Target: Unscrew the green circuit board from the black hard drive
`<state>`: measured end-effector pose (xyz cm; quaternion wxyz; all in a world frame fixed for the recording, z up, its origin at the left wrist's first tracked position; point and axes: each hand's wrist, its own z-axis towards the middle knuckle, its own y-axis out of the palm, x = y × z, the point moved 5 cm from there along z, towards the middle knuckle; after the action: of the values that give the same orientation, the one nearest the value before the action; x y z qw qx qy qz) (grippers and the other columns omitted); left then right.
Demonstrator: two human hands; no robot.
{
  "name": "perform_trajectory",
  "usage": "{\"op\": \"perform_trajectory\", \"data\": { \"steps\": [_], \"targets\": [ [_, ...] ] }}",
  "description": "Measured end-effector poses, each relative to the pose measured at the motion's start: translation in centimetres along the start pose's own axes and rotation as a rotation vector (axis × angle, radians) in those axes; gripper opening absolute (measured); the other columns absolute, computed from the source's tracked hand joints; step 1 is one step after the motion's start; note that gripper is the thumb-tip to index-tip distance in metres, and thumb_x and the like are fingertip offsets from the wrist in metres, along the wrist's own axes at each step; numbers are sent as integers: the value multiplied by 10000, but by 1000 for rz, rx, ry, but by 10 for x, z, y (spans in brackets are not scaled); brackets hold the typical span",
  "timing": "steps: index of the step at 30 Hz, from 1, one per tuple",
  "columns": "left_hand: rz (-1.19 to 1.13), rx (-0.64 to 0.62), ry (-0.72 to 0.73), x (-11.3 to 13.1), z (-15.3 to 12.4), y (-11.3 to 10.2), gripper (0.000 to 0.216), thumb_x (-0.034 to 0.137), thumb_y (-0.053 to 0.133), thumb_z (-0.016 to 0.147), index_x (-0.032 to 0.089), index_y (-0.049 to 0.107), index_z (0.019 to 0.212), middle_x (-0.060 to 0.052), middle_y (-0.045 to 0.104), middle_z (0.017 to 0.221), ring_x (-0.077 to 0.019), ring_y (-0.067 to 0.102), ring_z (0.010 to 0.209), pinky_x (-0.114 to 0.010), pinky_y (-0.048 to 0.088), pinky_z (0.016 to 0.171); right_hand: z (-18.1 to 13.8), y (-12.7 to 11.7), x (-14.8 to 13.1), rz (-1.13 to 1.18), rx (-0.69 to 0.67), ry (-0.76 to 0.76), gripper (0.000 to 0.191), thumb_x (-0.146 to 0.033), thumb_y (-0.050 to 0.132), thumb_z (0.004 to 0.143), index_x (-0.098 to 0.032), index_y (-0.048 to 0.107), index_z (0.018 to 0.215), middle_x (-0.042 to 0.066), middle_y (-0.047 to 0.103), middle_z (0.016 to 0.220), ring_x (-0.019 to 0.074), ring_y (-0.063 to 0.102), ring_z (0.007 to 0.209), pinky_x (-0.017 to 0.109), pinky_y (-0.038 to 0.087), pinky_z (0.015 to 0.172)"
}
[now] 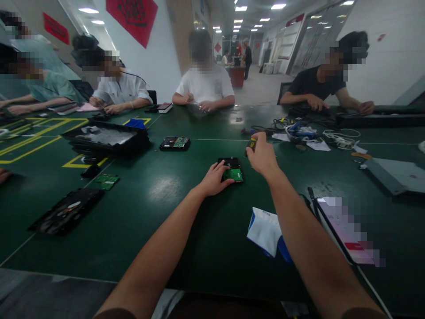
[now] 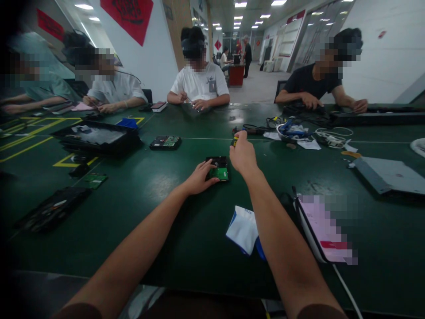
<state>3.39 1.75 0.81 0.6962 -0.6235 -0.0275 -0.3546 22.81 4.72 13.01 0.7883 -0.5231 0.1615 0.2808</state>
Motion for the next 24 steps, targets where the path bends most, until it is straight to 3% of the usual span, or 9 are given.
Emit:
{"op": "perform_trajectory", "data": {
  "steps": [8, 14, 19, 24],
  "targets": [
    [-8, -15, 18, -4, 3, -3, 633, 571, 685, 943, 218, 532, 1446, -175, 337, 1724, -376, 248, 1626, -598, 272, 1294, -43, 13, 10, 143, 227, -121, 453, -310, 493, 1005, -188, 460, 1440, 218, 618, 1414, 344, 644, 1258, 529, 519, 1077],
    [-38, -77, 8, -6, 10, -7, 651, 591, 716, 909, 213, 551, 1412, -171, 284, 1748, -418, 89, 1649, -644, 205, 1307, -57, 20, 29, 214, 222, -79, 570, -354, 475, 1026, -206, 336, 1559, 215, 619, 1422, 323, 685, 1218, 523, 572, 1047],
    [-136, -133, 51, -1, 7, -3, 712, 581, 702, 923, 202, 490, 1487, -154, 303, 1744, -381, 22, 1655, -604, 213, 1322, -61, 18, 33, 238, 249, -100, 542, -352, 458, 1041, -215, 348, 1554, 206, 600, 1440, 288, 690, 1192, 487, 581, 1056],
    [-148, -171, 91, 10, 2, 7, 679, 588, 712, 920, 229, 507, 1458, -127, 286, 1755, -363, 6, 1658, -598, 210, 1326, -68, 15, 36, 196, 269, -88, 572, -352, 476, 1026, -257, 362, 1579, 178, 541, 1521, 324, 634, 1279, 544, 553, 1103]
  ]
}}
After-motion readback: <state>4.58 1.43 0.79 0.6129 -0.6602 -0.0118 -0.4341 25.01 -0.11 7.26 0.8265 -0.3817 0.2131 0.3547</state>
